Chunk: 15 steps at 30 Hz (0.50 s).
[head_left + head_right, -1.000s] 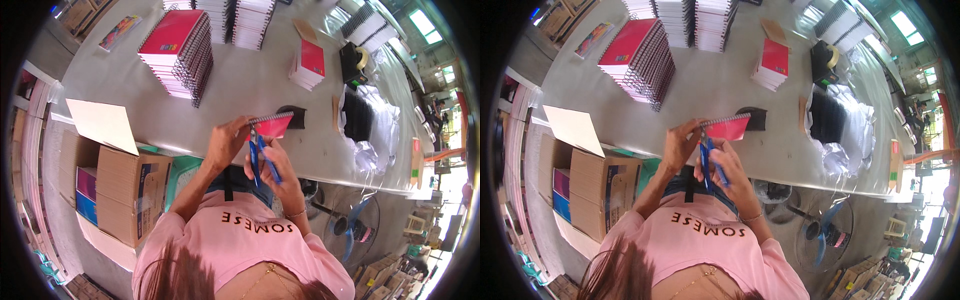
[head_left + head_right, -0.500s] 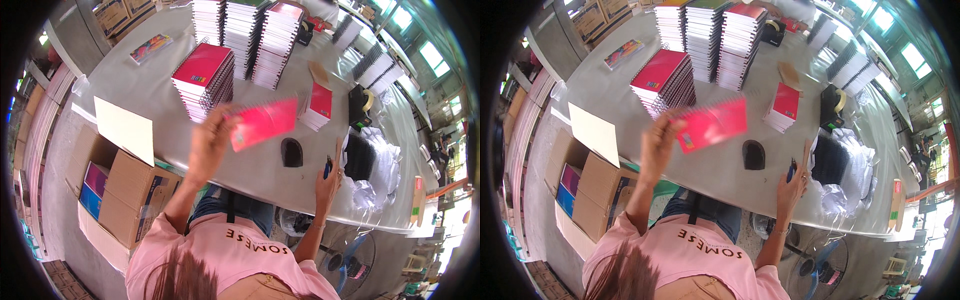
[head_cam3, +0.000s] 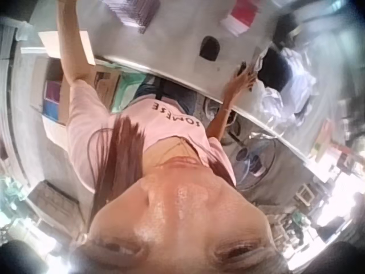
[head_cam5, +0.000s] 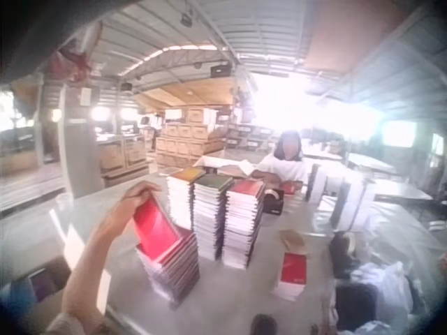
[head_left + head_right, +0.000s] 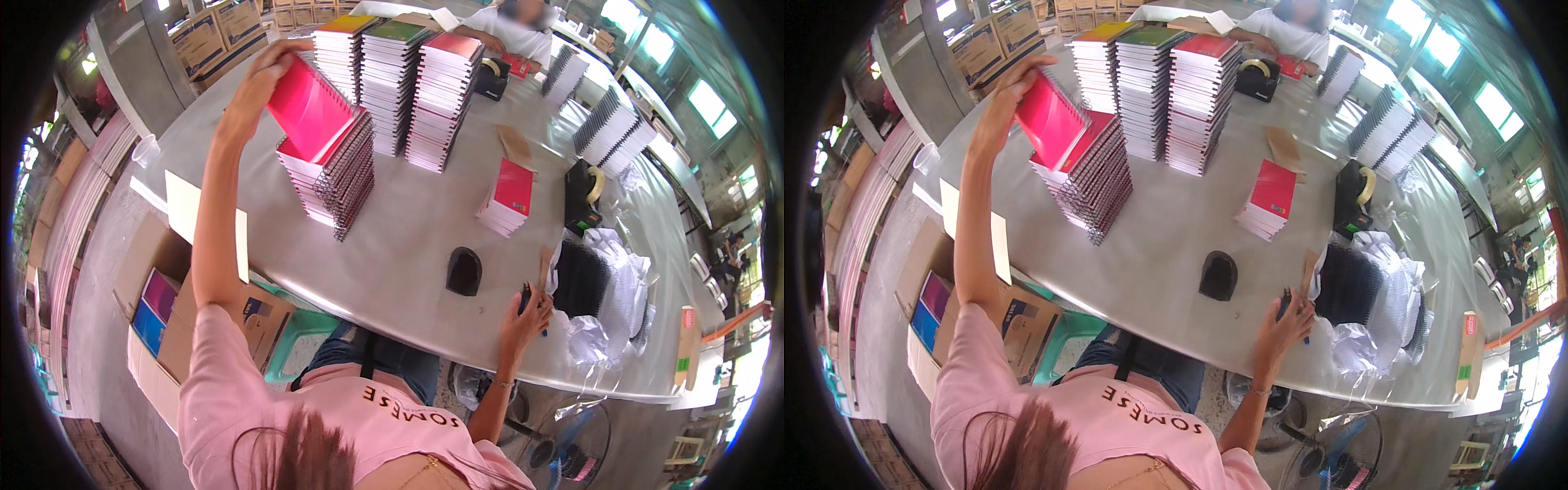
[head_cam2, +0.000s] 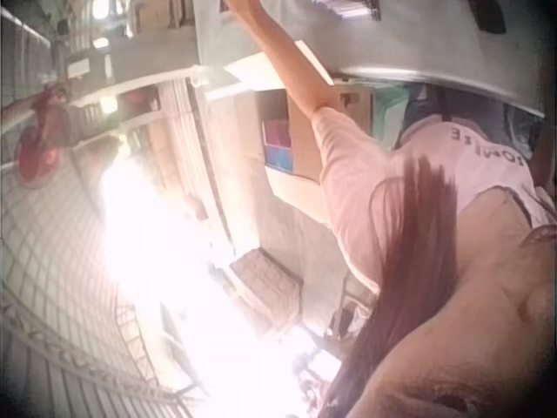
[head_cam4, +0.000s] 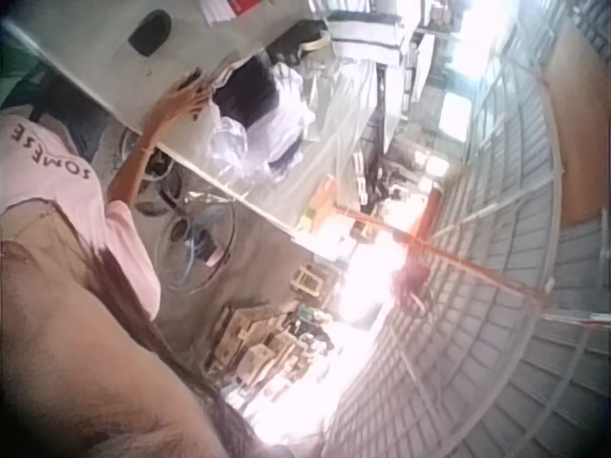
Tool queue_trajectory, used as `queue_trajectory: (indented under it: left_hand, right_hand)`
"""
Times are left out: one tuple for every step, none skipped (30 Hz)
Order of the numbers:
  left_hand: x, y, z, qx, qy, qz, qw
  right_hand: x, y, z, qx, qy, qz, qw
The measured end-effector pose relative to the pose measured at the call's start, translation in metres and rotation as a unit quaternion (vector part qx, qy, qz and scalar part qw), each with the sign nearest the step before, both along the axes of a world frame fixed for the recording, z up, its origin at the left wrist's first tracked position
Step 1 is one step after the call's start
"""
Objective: The person assembles spiral-bound notebooks by inserting a metal coil into pre-punched holes and securing it with pliers. They repeatedly pick up a notebook, insert the coil, crimp the ends, and stack the finished unit.
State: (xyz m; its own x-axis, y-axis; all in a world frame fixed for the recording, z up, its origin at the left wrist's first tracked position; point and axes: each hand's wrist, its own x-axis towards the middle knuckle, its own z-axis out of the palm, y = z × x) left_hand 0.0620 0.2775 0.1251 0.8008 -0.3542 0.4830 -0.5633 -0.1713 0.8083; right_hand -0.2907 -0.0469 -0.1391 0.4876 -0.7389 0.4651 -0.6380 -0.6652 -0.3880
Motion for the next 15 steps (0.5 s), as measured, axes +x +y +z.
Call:
queue_trajectory:
  left_hand:
    - [0.005,-0.011,0.005,0.029,-0.004,-0.04,0.999]
    - [0.011,-0.02,0.009,0.057,-0.008,-0.081,0.995]
    - [0.022,-0.028,0.01,0.096,-0.021,-0.123,0.988]
    - [0.035,-0.035,0.009,0.136,-0.034,-0.163,0.977]
    - [0.046,-0.041,0.006,0.174,-0.045,-0.204,0.962]
    - [0.057,-0.046,0.001,0.209,-0.063,-0.206,0.954]
    - [0.066,-0.051,-0.006,0.243,-0.079,-0.211,0.943]
    - [0.075,-0.055,-0.014,0.277,-0.096,-0.213,0.932]
    - [0.084,-0.055,-0.023,0.288,-0.1,-0.225,0.925]
    - [0.086,-0.059,-0.03,0.295,-0.104,-0.242,0.919]
    - [0.09,-0.062,-0.035,0.303,-0.109,-0.257,0.911]
    - [0.09,-0.06,-0.044,0.319,-0.09,-0.232,0.915]
    - [0.082,-0.068,-0.051,0.316,-0.096,-0.214,0.919]
    - [0.072,-0.07,-0.053,0.316,-0.102,-0.189,0.924]
    - [0.067,-0.072,-0.054,0.317,-0.108,-0.163,0.928]
  right_hand:
    - [0.001,0.0,0.0,0.016,0.0,-0.006,1.0]
    - [0.0,-0.001,-0.001,0.014,-0.001,-0.004,1.0]
    - [-0.002,-0.004,-0.003,0.013,-0.001,-0.002,1.0]
    - [-0.002,-0.004,-0.006,0.013,-0.003,0.001,1.0]
    - [-0.002,-0.005,-0.006,0.008,-0.005,0.005,1.0]
    - [-0.001,-0.005,-0.007,0.002,-0.007,0.008,1.0]
    - [-0.003,-0.005,-0.008,-0.002,-0.008,0.01,1.0]
    - [-0.002,-0.004,-0.007,0.002,-0.009,0.015,1.0]
    - [0.0,-0.002,-0.004,0.007,-0.011,0.02,1.0]
    - [0.0,-0.003,-0.002,0.01,-0.011,0.02,1.0]
    - [-0.001,-0.003,-0.003,0.01,-0.007,0.019,1.0]
    - [-0.001,-0.003,-0.004,0.011,-0.004,0.019,1.0]
    - [-0.003,-0.006,-0.004,0.009,0.004,0.013,1.0]
    - [-0.004,-0.005,-0.003,-0.007,0.001,0.017,1.0]
    - [-0.004,-0.005,-0.002,-0.023,-0.001,0.022,0.999]
